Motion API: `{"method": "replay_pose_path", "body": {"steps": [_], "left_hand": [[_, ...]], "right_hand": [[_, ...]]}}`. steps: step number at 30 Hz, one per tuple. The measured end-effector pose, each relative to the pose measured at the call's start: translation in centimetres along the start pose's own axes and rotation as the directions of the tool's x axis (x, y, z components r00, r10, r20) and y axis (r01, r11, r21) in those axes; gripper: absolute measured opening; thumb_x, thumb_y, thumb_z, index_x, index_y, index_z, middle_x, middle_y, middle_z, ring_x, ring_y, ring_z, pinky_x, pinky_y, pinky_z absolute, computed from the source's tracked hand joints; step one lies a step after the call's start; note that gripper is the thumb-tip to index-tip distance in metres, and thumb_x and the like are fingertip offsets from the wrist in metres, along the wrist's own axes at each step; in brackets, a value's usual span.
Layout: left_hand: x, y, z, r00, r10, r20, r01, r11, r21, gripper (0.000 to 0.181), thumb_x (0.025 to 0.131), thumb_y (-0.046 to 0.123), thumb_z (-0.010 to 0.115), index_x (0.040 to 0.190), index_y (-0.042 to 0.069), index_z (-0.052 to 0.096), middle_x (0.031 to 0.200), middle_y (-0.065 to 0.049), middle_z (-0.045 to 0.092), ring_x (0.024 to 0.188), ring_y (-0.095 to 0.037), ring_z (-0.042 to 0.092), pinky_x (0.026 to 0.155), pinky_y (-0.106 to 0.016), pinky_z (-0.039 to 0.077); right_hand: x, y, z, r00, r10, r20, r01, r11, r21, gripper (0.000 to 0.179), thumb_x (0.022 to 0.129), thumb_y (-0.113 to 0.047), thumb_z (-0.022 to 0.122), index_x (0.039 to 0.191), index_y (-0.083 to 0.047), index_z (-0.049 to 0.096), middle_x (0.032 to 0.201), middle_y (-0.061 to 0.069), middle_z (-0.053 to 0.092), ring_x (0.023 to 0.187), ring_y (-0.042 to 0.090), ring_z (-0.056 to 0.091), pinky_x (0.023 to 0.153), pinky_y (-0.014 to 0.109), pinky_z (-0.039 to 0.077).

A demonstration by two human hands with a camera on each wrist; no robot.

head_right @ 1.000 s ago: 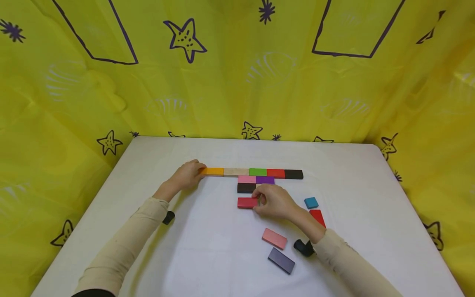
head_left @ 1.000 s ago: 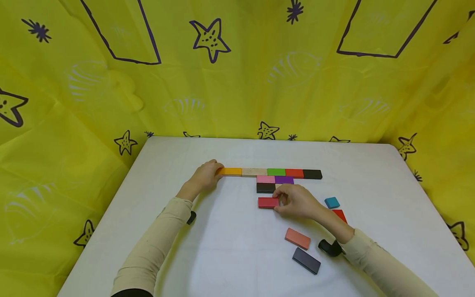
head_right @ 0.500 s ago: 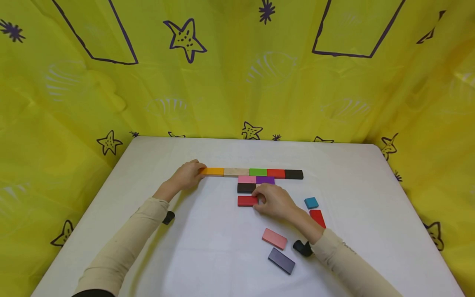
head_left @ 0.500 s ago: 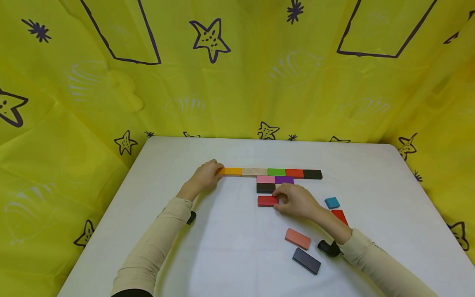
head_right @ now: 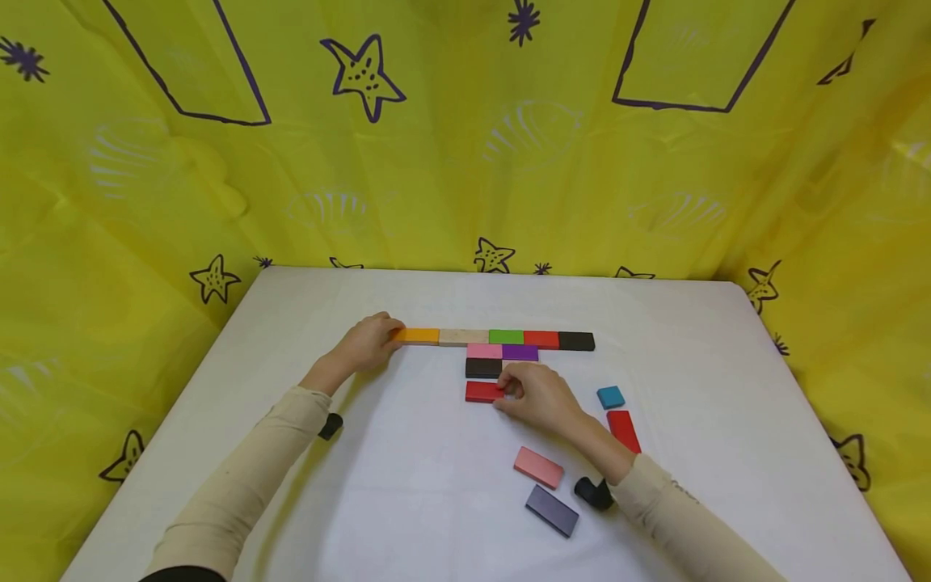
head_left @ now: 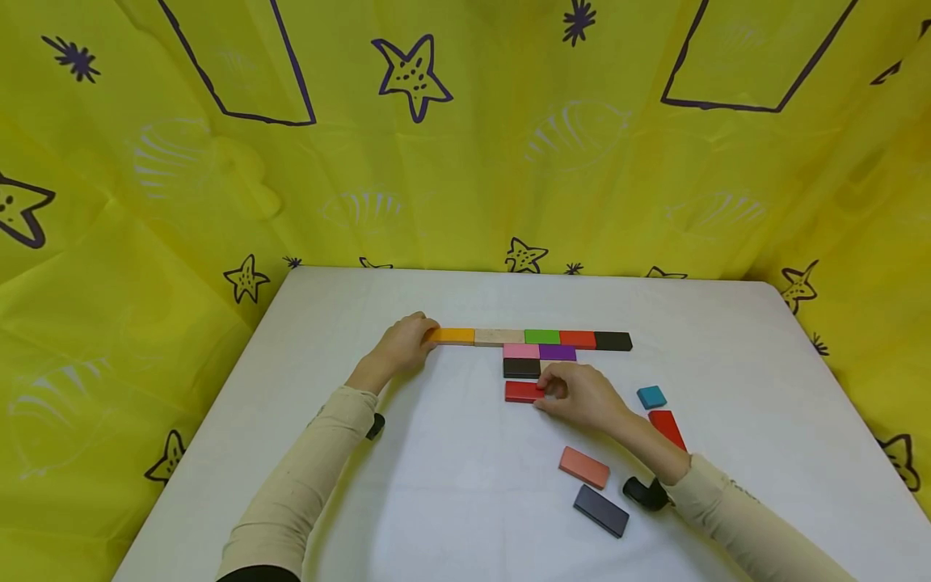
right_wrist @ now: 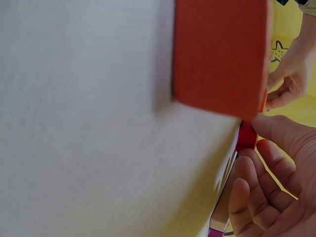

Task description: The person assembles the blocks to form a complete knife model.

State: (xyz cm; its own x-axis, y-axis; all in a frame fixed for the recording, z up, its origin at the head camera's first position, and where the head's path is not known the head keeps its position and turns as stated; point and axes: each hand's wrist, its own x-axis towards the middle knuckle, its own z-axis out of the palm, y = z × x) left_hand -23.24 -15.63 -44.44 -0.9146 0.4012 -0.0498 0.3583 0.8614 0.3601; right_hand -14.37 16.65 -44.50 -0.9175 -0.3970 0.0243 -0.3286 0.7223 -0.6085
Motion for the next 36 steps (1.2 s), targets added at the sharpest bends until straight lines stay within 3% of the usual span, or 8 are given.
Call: {"method": "replay_pose_path", "body": {"steps": [13,36], "left_hand": [[0.05,0.08,-0.06,1.000,0.000,0.006,0.000,1.000,-0.004,0.031,0.100,0.011,0.067,0.128,-0.002,0.067,0.110,-0.014,0.064,0.096,-0.028,0.061,0.092,-0.043,0.054],[0.07,0.09,-0.14,1.000,-0.009,0.008,0.009,1.000,0.001,0.031,0.100,0.012,0.066,0.128,-0.001,0.067,0.110,-0.014,0.064,0.095,-0.027,0.061,0.090,-0.043,0.053]], "right_hand": [[0.25,-0.02,0.48,1.000,0.011,-0.027,-0.010,0.999,0.045,0.017,0.084,-0.014,0.085,0.092,-0.011,0.071,0.078,-0.006,0.064,0.073,0.012,0.057,0.067,0.026,0.049],[0.30,-0.22,0.11,0.999,0.022,-0.043,-0.020,0.999,0.039,0.017,0.085,-0.016,0.084,0.095,-0.008,0.072,0.082,-0.004,0.066,0.077,0.013,0.060,0.070,0.027,0.051]]}}
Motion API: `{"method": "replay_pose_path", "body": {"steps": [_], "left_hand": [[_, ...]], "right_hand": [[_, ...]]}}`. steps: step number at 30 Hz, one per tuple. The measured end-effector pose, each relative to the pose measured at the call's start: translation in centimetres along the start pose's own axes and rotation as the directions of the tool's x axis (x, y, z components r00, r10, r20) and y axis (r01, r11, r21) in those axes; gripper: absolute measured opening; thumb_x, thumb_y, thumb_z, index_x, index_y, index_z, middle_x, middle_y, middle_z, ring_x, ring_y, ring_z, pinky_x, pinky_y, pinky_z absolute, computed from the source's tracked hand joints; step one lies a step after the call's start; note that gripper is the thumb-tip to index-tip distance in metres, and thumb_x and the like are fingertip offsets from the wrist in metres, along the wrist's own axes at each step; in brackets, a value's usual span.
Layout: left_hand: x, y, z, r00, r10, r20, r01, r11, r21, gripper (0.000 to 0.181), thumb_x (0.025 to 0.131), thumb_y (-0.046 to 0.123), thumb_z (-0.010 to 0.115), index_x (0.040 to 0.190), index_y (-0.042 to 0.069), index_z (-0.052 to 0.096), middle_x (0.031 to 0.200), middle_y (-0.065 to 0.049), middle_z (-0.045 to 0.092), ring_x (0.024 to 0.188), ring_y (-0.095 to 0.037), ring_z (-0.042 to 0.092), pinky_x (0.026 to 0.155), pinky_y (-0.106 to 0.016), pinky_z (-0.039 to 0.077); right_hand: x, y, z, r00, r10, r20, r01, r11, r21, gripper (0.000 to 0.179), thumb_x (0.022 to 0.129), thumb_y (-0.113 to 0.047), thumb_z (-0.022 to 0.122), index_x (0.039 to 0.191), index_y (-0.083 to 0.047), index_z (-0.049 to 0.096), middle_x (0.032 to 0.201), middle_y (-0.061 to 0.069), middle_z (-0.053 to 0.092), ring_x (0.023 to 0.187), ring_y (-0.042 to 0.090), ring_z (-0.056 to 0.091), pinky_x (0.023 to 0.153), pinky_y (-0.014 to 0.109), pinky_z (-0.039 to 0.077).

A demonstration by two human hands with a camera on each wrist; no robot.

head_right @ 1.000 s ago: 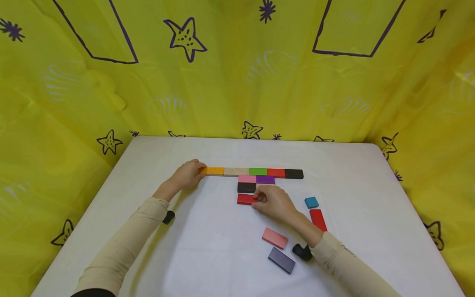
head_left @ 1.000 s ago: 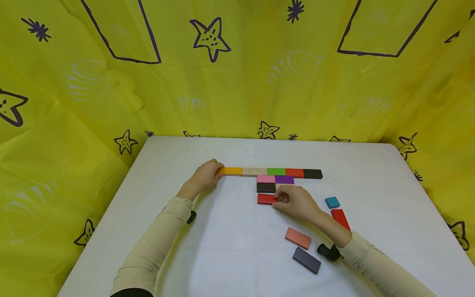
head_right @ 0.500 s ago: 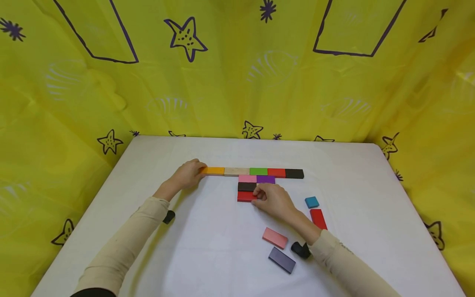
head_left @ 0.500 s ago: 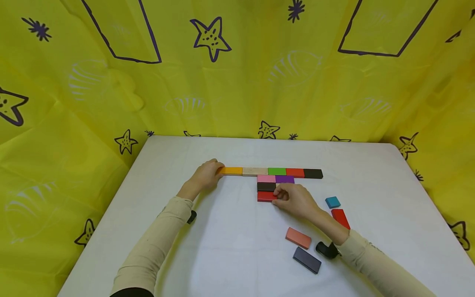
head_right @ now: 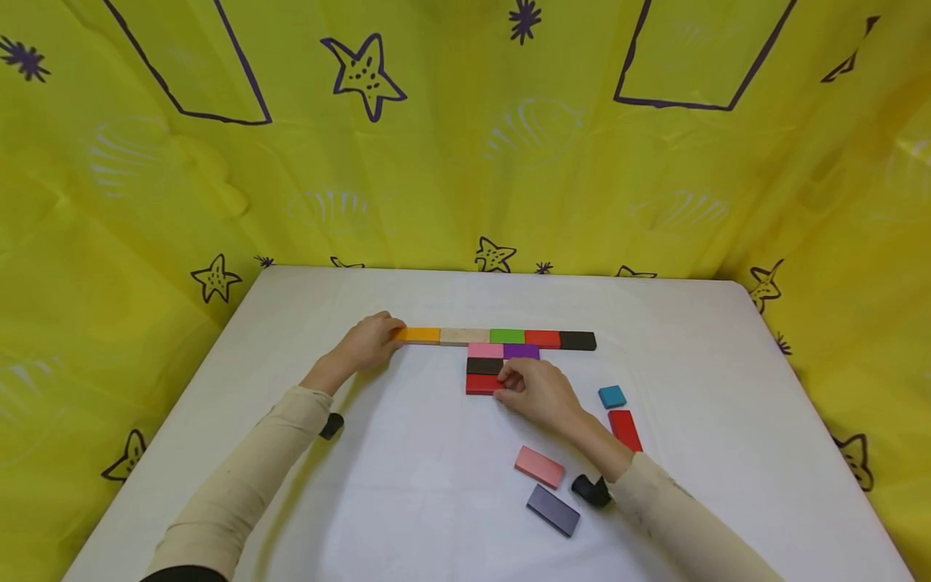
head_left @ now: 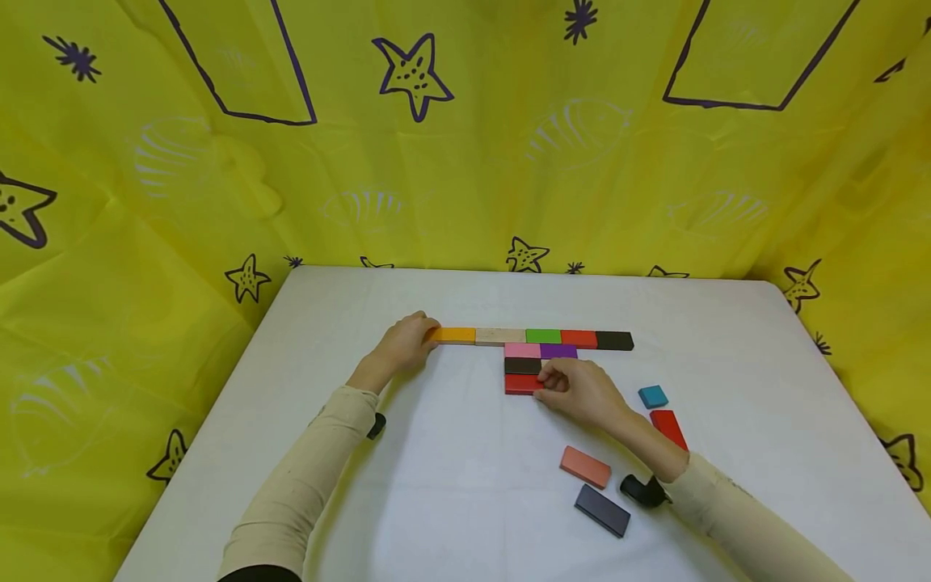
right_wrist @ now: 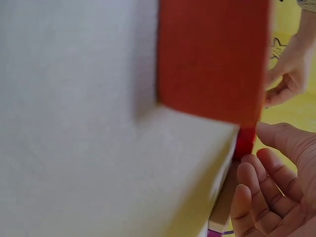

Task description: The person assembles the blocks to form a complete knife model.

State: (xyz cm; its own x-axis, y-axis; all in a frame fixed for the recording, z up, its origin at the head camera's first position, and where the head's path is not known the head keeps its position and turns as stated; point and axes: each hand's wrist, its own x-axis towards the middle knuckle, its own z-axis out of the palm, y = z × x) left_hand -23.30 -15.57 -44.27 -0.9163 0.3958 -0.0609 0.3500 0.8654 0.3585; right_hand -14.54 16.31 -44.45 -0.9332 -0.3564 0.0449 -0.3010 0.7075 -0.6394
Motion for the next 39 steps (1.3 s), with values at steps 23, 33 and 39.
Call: {"method": "replay_pose_path", "body": {"steps": [23,33,39], "left_hand": [[0.1,-0.1,0.1,1.000,-0.001,0.000,0.001,1.000,-0.003,0.031,0.100,0.012,0.067,0.129,-0.001,0.066,0.111,-0.014,0.064,0.098,-0.029,0.061,0.093,-0.044,0.053],[0.1,-0.1,0.2,1.000,0.003,-0.002,-0.003,1.000,-0.003,0.032,0.100,0.012,0.066,0.129,-0.001,0.066,0.112,-0.015,0.064,0.099,-0.029,0.061,0.094,-0.044,0.053],[0.1,-0.2,0.2,1.000,0.002,-0.005,-0.002,1.000,-0.005,0.032,0.100,0.012,0.066,0.129,-0.001,0.066,0.113,-0.015,0.064,0.099,-0.029,0.061,0.094,-0.044,0.053]], "right_hand": [[-5.5,1.0,-2.1,0.996,-0.040,0.075,0.034,0.997,0.069,0.019,0.086,-0.021,0.084,0.101,-0.014,0.074,0.083,-0.011,0.062,0.079,0.010,0.056,0.067,0.022,0.050],[-7.9,2.1,-2.6,0.988,-0.115,0.104,0.104,0.989,0.103,0.027,0.085,-0.027,0.085,0.105,-0.013,0.074,0.088,-0.011,0.064,0.077,0.006,0.056,0.062,0.021,0.049],[-9.1,2.5,-2.9,0.986,-0.132,0.103,0.121,0.987,0.109,0.027,0.085,-0.027,0.085,0.106,-0.015,0.074,0.091,-0.010,0.067,0.078,0.006,0.057,0.062,0.022,0.050]]}}
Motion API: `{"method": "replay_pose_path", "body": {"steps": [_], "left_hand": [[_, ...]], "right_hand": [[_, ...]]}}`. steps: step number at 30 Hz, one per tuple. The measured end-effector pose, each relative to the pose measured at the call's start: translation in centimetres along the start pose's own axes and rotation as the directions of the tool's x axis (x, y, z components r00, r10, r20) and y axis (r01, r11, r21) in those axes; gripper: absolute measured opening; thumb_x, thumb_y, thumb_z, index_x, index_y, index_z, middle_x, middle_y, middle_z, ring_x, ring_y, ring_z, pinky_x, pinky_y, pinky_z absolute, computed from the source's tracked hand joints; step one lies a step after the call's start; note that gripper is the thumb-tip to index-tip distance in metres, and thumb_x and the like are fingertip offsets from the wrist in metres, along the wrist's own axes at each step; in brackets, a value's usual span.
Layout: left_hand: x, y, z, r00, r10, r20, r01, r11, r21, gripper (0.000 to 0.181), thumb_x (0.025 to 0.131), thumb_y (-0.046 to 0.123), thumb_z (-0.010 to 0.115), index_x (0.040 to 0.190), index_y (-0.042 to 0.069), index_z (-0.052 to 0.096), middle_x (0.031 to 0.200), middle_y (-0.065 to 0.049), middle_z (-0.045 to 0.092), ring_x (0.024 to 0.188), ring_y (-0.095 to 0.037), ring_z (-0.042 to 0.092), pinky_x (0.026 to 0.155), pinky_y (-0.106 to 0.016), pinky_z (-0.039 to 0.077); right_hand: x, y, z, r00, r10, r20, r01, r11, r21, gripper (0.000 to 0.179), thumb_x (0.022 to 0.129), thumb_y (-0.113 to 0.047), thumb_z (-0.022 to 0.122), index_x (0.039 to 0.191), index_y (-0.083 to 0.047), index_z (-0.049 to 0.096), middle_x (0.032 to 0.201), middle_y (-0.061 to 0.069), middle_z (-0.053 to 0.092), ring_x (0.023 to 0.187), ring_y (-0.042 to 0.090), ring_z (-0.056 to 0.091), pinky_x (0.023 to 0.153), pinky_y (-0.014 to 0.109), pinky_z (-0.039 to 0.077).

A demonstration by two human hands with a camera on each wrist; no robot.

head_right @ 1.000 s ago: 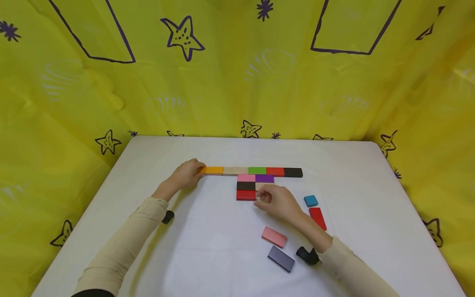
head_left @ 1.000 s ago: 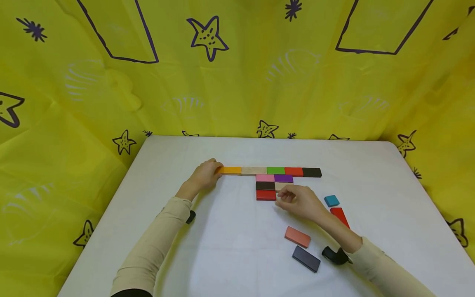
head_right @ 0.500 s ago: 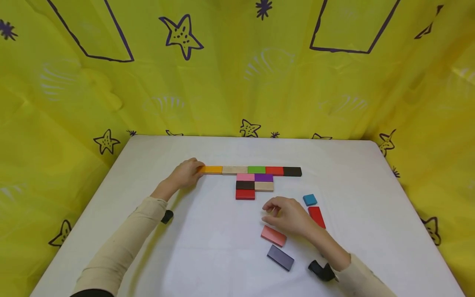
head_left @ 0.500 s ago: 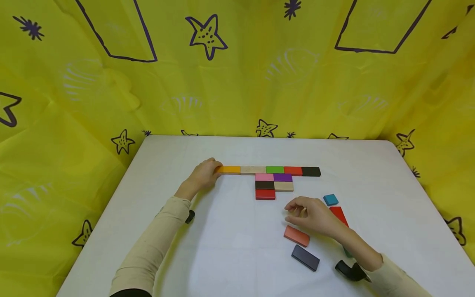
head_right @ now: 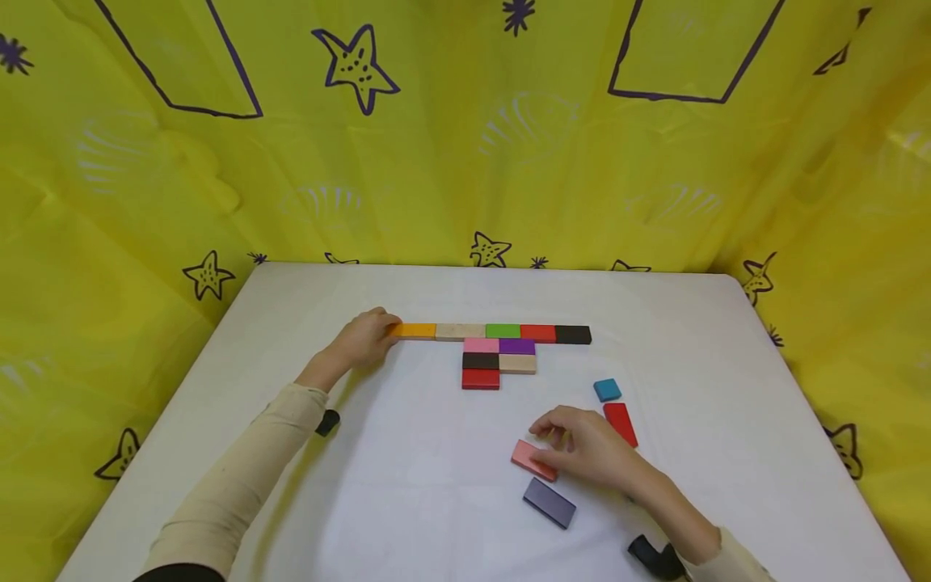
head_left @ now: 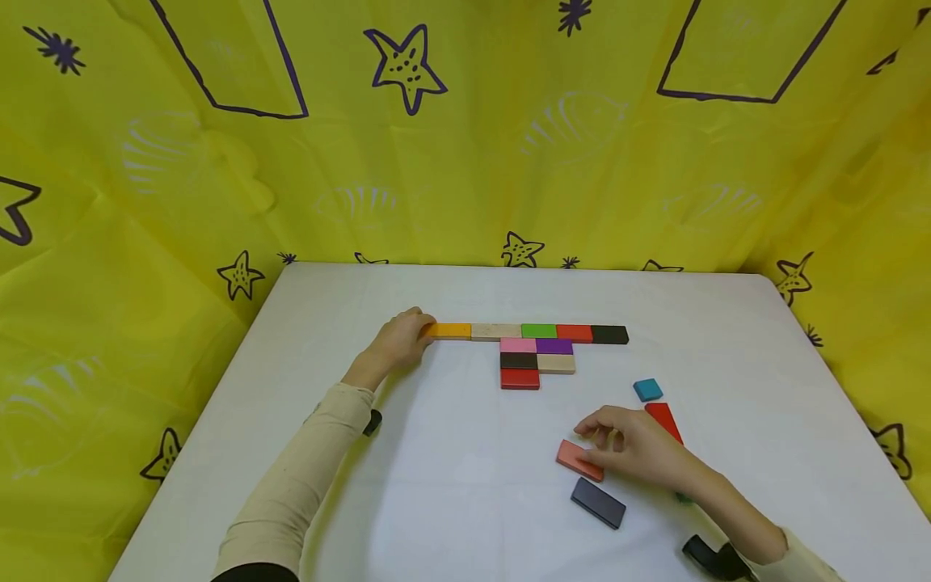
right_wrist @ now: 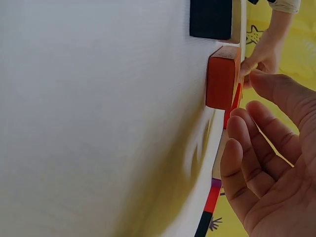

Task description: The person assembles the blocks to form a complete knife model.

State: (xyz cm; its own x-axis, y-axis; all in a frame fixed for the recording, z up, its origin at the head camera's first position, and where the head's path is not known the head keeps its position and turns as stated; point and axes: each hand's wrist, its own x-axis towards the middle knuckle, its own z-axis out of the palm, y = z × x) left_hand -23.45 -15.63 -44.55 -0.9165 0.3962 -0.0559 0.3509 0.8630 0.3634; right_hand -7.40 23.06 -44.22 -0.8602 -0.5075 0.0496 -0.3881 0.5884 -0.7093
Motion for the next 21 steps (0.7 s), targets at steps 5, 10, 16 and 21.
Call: {"method": "replay_pose_path", "body": {"steps": [5,10,16,21], "left_hand": [[0.0,0.0,0.0,1.000,0.002,-0.003,-0.002,1.000,0.001,0.031,0.100,0.012,0.066,0.129,-0.001,0.066,0.111,-0.014,0.064,0.098,-0.029,0.061,0.093,-0.044,0.053],[-0.1,0.0,-0.1,1.000,0.005,-0.004,-0.005,1.000,-0.001,0.032,0.100,0.012,0.066,0.129,-0.001,0.066,0.110,-0.014,0.064,0.097,-0.029,0.061,0.093,-0.045,0.053],[-0.2,0.1,-0.2,1.000,0.012,-0.011,-0.012,1.000,0.004,0.030,0.100,0.011,0.067,0.127,-0.001,0.067,0.109,-0.014,0.064,0.096,-0.029,0.061,0.092,-0.045,0.053],[-0.1,0.1,-0.1,1.000,0.012,-0.010,-0.012,1.000,0.007,0.030,0.100,0.011,0.066,0.127,-0.001,0.067,0.109,-0.014,0.064,0.096,-0.029,0.061,0.092,-0.045,0.052]], "right_hand": [[-0.9,0.0,0.1,1.000,-0.016,-0.011,0.016,1.000,-0.011,0.024,0.086,-0.024,0.085,0.106,-0.017,0.074,0.093,-0.013,0.068,0.080,0.006,0.059,0.065,0.022,0.051],[-1.5,0.1,0.2,0.999,-0.048,-0.019,0.048,0.998,-0.034,0.025,0.084,-0.019,0.086,0.106,-0.018,0.073,0.093,-0.015,0.067,0.079,0.005,0.059,0.064,0.022,0.050],[-2.1,0.2,0.2,1.000,-0.014,0.009,0.015,1.000,-0.026,0.030,0.081,-0.020,0.088,0.107,-0.020,0.073,0.092,-0.016,0.065,0.078,0.004,0.057,0.063,0.021,0.049],[-2.3,0.2,0.3,1.000,-0.012,0.012,0.012,0.999,-0.030,0.031,0.081,-0.020,0.088,0.107,-0.022,0.073,0.091,-0.016,0.065,0.078,0.004,0.056,0.063,0.022,0.048]]}}
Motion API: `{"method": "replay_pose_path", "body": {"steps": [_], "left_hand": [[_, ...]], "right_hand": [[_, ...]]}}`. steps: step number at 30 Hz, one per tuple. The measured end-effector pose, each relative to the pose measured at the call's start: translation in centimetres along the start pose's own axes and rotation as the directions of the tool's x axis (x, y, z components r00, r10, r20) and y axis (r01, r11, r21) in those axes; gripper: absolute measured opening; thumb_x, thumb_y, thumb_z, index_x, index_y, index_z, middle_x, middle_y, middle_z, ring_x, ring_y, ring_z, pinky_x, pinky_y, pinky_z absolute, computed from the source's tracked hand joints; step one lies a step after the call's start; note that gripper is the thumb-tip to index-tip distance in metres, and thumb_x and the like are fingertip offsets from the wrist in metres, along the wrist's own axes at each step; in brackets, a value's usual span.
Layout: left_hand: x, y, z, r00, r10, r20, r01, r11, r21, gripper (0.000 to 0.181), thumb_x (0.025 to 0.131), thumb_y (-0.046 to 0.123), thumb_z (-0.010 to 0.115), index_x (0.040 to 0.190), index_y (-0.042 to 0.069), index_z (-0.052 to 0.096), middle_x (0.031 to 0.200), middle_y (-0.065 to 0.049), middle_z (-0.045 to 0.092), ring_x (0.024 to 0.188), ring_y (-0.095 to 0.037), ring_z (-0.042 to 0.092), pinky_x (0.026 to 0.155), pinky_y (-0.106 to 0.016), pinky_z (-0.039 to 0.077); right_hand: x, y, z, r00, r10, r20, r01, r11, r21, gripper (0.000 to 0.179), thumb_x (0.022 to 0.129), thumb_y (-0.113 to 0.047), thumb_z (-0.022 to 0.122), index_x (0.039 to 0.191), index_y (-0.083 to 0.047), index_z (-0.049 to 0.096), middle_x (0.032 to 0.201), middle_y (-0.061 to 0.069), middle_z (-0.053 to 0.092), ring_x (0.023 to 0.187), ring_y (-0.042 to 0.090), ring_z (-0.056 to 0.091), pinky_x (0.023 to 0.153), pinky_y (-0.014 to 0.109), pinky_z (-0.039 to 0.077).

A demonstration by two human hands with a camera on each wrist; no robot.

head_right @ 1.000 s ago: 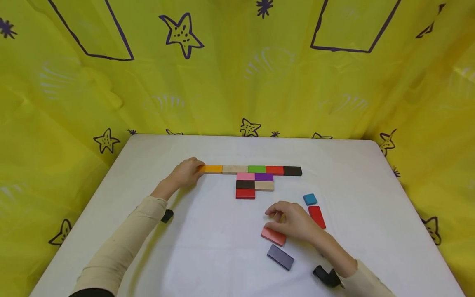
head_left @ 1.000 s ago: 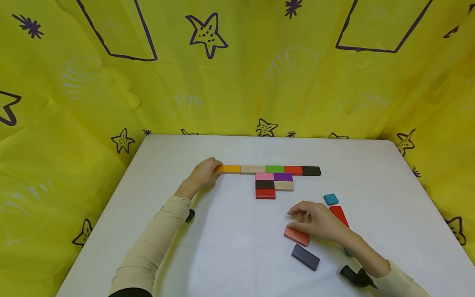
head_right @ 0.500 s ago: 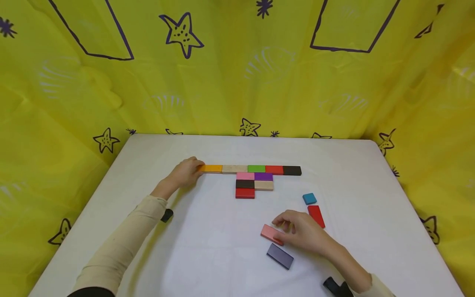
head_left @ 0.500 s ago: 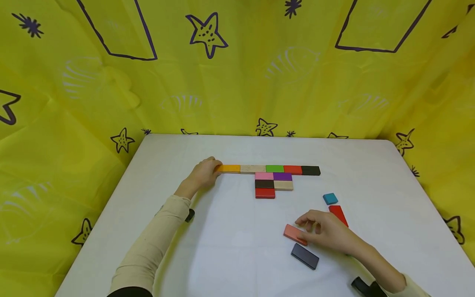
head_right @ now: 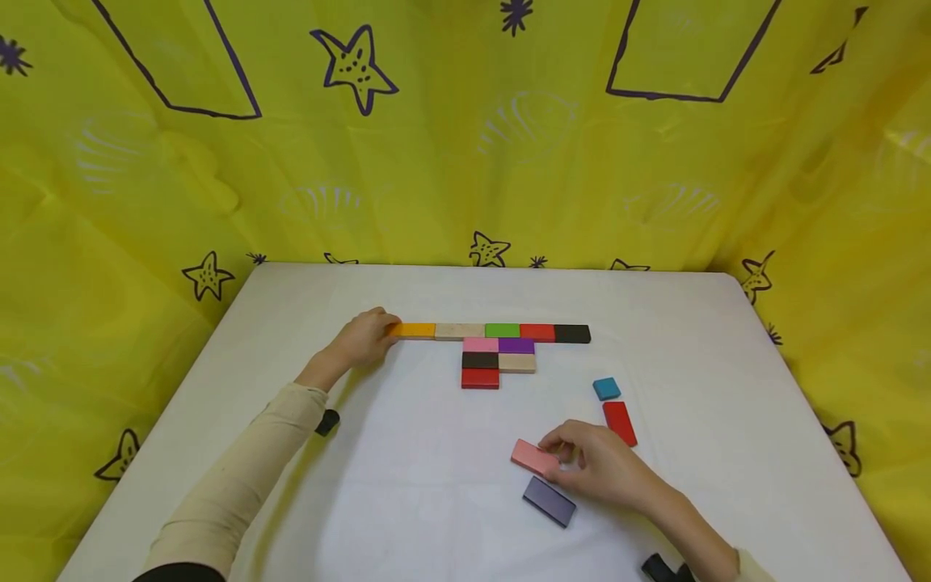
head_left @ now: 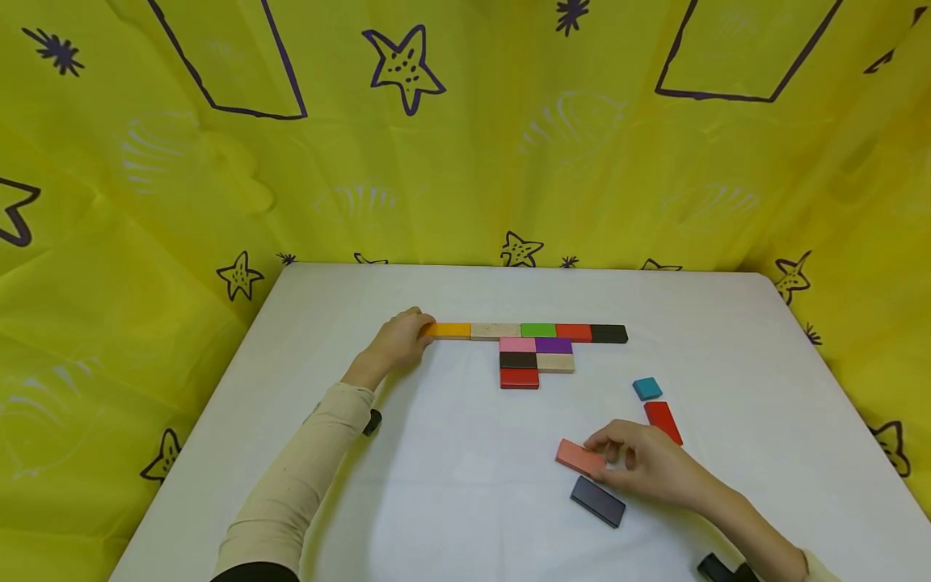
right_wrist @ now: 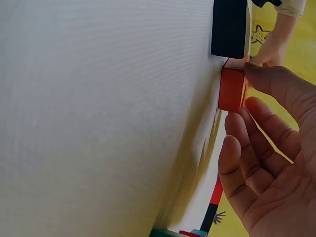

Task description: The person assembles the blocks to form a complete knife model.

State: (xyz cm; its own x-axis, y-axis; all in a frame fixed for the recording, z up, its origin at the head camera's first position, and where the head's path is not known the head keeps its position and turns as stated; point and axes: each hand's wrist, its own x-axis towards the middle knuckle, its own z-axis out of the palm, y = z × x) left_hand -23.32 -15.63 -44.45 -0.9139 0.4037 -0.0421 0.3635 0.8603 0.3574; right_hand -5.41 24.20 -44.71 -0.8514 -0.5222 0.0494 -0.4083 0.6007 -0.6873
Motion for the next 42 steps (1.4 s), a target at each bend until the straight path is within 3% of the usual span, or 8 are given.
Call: {"method": "replay_pose_path", "body": {"steps": [8,18,27,42], "left_hand": [[0.0,0.0,0.0,1.000,0.008,-0.009,-0.008,1.000,-0.009,0.029,0.099,0.011,0.066,0.126,-0.001,0.067,0.107,-0.014,0.063,0.094,-0.029,0.060,0.091,-0.044,0.052],[-0.2,0.2,-0.3,1.000,0.004,-0.003,-0.004,1.000,-0.007,0.029,0.099,0.010,0.066,0.126,-0.002,0.067,0.108,-0.015,0.064,0.095,-0.029,0.060,0.091,-0.045,0.052],[-0.1,0.3,-0.2,1.000,-0.011,0.003,0.011,1.000,-0.012,0.030,0.099,0.011,0.067,0.127,-0.001,0.067,0.110,-0.015,0.064,0.096,-0.029,0.060,0.093,-0.045,0.052],[0.0,0.1,-0.1,1.000,-0.001,0.008,0.001,1.000,0.002,0.030,0.100,0.012,0.066,0.127,-0.001,0.067,0.110,-0.015,0.063,0.095,-0.028,0.060,0.091,-0.045,0.052]], "right_hand": [[-0.3,0.0,0.0,0.999,-0.031,-0.044,0.028,0.998,-0.058,0.030,0.080,-0.013,0.086,0.105,-0.022,0.072,0.088,-0.017,0.062,0.078,0.003,0.055,0.064,0.022,0.048],[-0.2,0.1,0.1,0.999,0.046,-0.024,-0.048,0.995,-0.088,0.030,0.079,-0.022,0.089,0.102,-0.022,0.071,0.086,-0.016,0.059,0.077,0.001,0.052,0.065,0.022,0.049],[0.0,0.1,0.2,0.999,0.027,-0.034,-0.030,0.996,-0.084,0.031,0.077,-0.018,0.089,0.100,-0.020,0.069,0.079,-0.015,0.055,0.073,0.003,0.051,0.061,0.020,0.045],[2.4,0.6,-0.6,0.993,-0.003,-0.119,-0.005,0.998,-0.067,0.032,0.075,-0.007,0.088,0.099,-0.018,0.070,0.077,-0.012,0.057,0.069,0.006,0.053,0.059,0.022,0.047]]}}
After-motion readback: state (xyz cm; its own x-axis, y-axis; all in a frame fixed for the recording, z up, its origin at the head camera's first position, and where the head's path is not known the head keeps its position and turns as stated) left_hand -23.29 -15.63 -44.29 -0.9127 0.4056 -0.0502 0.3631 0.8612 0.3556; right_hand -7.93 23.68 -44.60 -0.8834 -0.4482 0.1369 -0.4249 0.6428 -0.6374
